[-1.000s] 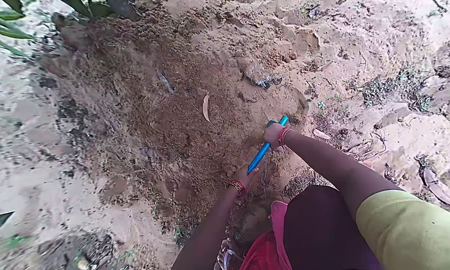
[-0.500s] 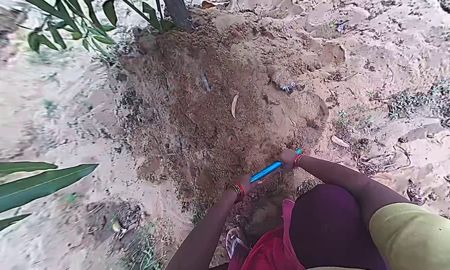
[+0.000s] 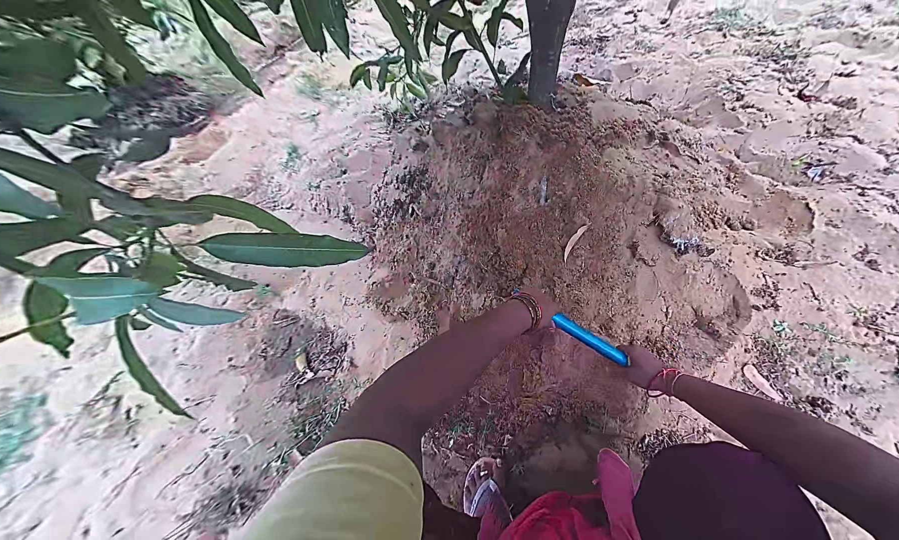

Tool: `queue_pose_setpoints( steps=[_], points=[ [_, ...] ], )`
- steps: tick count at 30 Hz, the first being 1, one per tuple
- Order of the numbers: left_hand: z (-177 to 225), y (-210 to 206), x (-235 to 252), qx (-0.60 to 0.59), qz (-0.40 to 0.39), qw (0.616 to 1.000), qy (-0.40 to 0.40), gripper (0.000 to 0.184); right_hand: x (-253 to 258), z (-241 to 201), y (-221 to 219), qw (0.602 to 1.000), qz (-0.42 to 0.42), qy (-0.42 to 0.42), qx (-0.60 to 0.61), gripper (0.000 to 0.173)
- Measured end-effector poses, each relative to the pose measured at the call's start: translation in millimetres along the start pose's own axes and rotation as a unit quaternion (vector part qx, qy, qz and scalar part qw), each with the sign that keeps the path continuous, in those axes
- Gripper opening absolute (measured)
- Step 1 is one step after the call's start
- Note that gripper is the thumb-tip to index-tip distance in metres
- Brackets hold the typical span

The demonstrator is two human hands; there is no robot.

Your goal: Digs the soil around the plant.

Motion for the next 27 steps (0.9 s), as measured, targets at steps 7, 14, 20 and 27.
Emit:
queue_pose_setpoints(
  steps=[7,14,20,27],
  points=[
    [-147.7,222.0,-122.1,0.091,0.221,0.963,0.125,0.046,46.0,-165.1,221.9,0.974,0.221,0.051,-0.007,0.057],
    [-248.0,147.7,-99.0,-0.016,0.176,0.971,0.159,0.045,72.2,-225.6,198.0,0.991,0.09,0.046,-0.087,0.066],
    [-144.1,-21.9,2.1,-0.099,0.065,0.991,0.056,0.052,42.2,-109.4,76.4,0.987,-0.068,-0.025,-0.146,0.058],
    [-5.5,-68.8,53.4,-0.217,0.055,0.974,-0.047,0.053,1.9,27.3,83.7,0.952,-0.069,-0.102,-0.281,0.038]
  ],
)
Point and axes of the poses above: each hand's wrist, its own x-axis towards the middle knuckle, its own y-axis out of the back of the hand, z = x × y, the point moved 10 cm from there along x, towards the middle knuckle, and after that the axes turned 13 degrees about -x, right-handed, at the moved point
